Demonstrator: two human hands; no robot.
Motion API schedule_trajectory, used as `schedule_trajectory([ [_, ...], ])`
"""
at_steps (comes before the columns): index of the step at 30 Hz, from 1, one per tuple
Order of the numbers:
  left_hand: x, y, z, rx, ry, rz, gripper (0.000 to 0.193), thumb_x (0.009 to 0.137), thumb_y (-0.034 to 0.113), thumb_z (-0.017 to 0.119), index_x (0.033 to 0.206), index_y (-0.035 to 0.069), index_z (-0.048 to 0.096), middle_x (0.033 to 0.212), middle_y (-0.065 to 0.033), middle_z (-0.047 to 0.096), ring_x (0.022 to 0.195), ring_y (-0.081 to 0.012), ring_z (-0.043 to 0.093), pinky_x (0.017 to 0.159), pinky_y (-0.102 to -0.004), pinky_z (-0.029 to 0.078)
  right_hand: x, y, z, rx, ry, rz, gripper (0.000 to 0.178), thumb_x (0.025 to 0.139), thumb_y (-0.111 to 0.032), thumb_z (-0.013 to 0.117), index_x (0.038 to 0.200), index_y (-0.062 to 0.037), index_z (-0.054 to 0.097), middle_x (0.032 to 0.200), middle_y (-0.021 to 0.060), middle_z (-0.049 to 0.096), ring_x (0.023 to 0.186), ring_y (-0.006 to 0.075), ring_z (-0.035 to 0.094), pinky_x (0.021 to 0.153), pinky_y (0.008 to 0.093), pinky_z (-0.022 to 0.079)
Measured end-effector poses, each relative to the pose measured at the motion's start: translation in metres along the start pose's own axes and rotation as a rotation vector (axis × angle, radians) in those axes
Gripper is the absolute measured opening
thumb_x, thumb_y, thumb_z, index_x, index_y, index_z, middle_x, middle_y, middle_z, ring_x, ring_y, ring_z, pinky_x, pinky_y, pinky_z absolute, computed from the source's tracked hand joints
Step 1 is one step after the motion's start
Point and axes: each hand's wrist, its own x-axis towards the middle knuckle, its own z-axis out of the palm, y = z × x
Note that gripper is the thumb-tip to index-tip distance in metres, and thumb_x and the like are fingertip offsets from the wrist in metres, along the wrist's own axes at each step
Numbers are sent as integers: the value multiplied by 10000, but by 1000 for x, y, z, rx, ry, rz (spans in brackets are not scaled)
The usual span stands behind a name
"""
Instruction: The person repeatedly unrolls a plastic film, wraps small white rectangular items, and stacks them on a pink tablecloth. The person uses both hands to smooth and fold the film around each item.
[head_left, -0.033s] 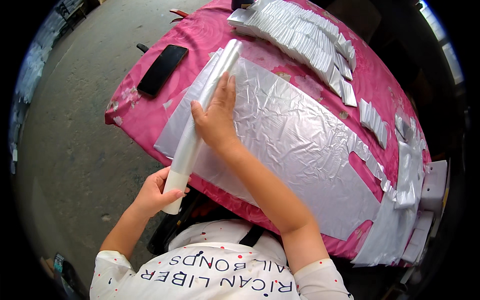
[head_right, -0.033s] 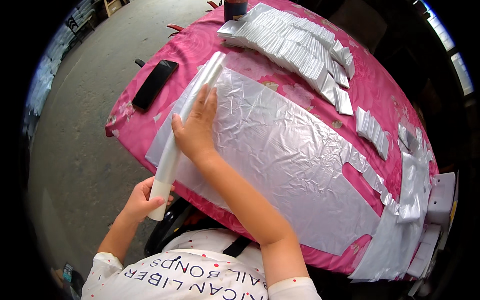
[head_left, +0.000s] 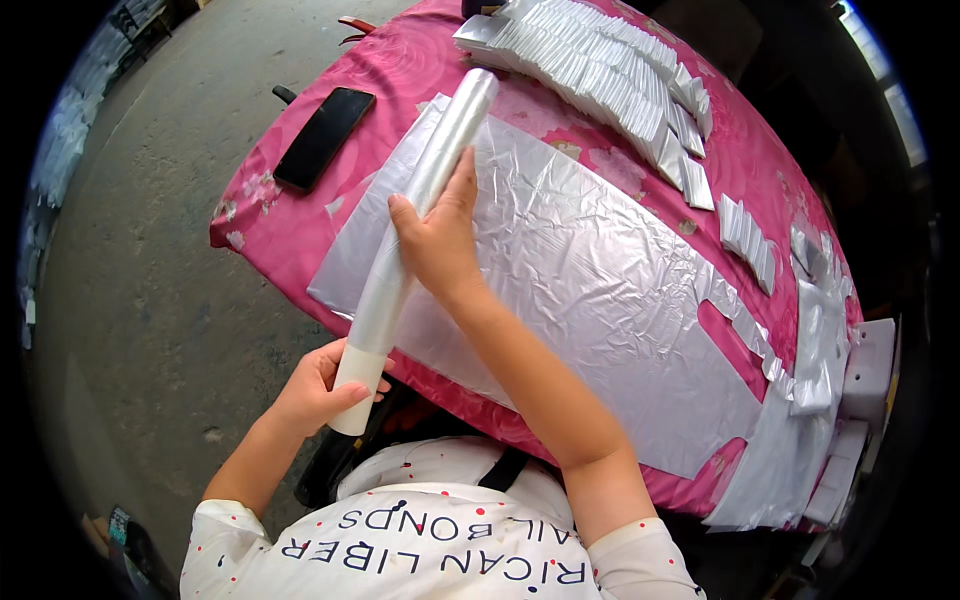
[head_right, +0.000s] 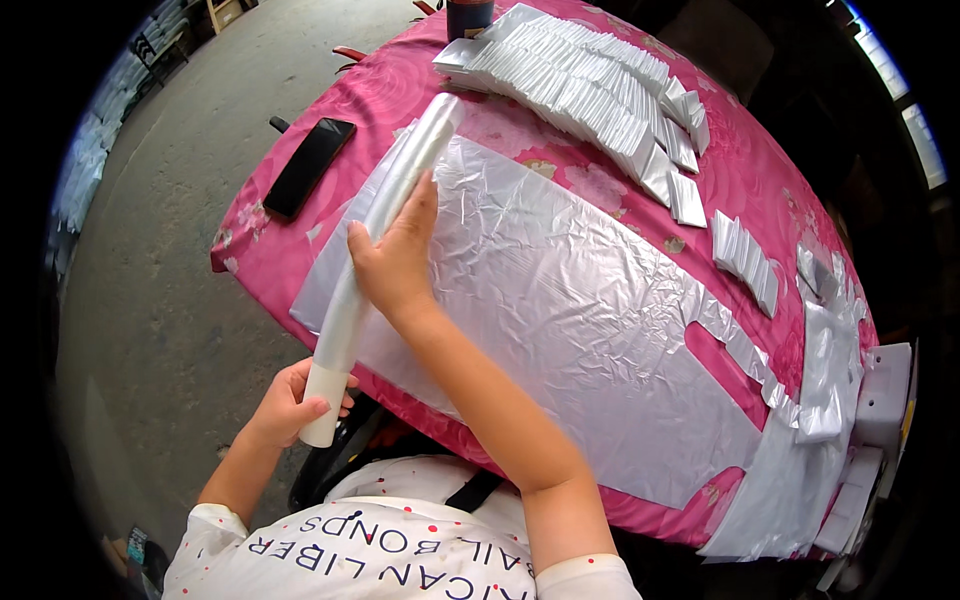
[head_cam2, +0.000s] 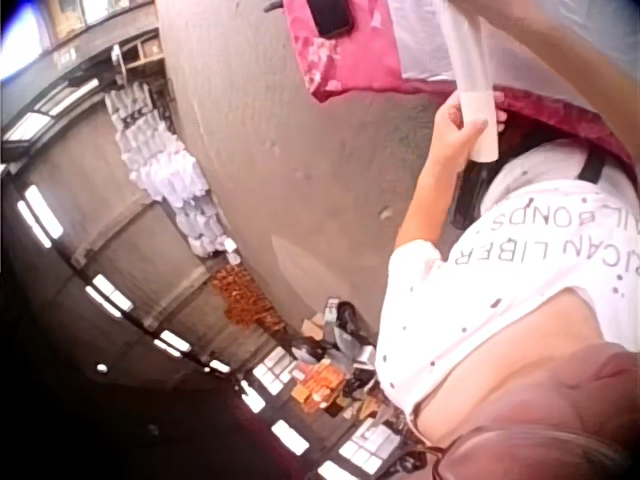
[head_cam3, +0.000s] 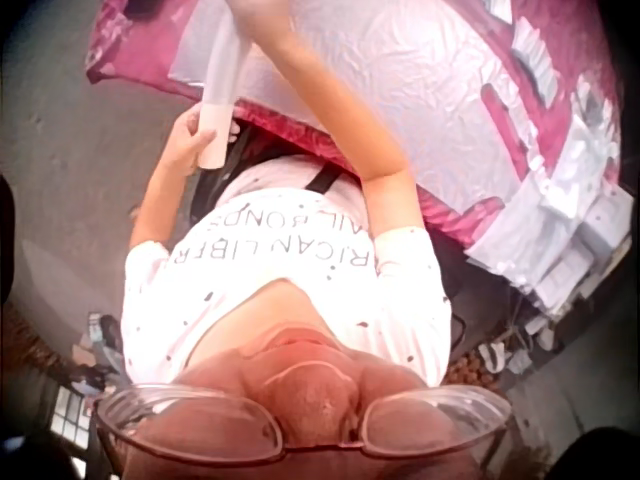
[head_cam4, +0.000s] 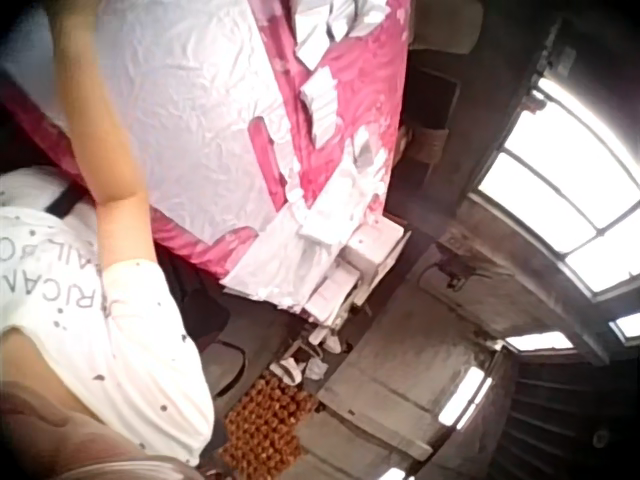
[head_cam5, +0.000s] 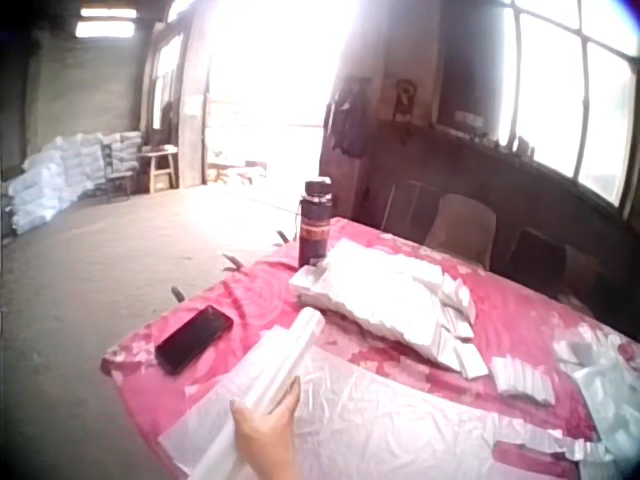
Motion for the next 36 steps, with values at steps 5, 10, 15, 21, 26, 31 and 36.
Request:
schedule_trajectory([
  [5, 15, -2, 29, -445, -429, -166, 663, 702, 297, 726, 1208, -36, 454, 1076, -157, 592, 856, -196, 620, 746, -315, 513, 3, -30, -63, 999, -257, 578, 619, 742, -243, 716, 1172, 20, 357, 974, 136, 555, 840, 181, 587, 755, 314, 501],
  [10, 28, 0, 69, 242, -256, -102, 516, 716, 226, 716, 1130, 13, 493, 772, -64, 562, 684, -128, 565, 611, -287, 484, -8, -46, -109, 914, -140, 443, 638, 737, -229, 711, 1204, 9, 348, 901, 90, 538, 798, 150, 569, 721, 301, 498],
  [15, 30, -8, 88, -152, -618, -263, 597, 689, 343, 721, 1126, 12, 484, 785, -56, 544, 686, -127, 558, 605, -281, 484, -31, -51, -142, 1182, -167, 435, 668, 745, -214, 698, 1246, 4, 314, 889, 85, 539, 781, 150, 570, 718, 303, 502],
  [21, 44, -30, 113, 231, -224, 32, 675, 782, 533, 582, 1180, 8, 435, 832, -76, 562, 692, -142, 559, 622, -285, 482, -71, -25, -157, 829, 20, 485, 578, 766, -156, 693, 1200, 6, 347, 886, 80, 539, 787, 155, 576, 705, 317, 497],
  [26, 48, -40, 111, 255, -241, -271, 495, 904, 463, 435, 1146, 31, 455, 816, -49, 555, 644, -116, 557, 572, -267, 470, -93, -2, -168, 802, 88, 564, 548, 762, -128, 707, 1174, 19, 377, 974, 115, 567, 828, 172, 583, 725, 319, 490],
  [31, 36, -48, 87, 156, -428, -538, 505, 863, 492, 513, 1072, 33, 503, 745, -52, 563, 600, -112, 558, 554, -245, 478, -78, 44, -232, 775, 193, 597, 521, 794, -140, 678, 1196, 18, 386, 998, 121, 564, 841, 164, 580, 770, 292, 475],
  [36, 20, -59, 69, 128, -481, -645, 494, 833, 485, 573, 999, 20, 555, 725, -50, 564, 583, -113, 553, 549, -241, 479, -62, 56, -298, 446, 518, 447, 253, 872, -161, 558, 1083, -24, 529, 941, 46, 603, 760, 79, 556, 690, 200, 441],
])
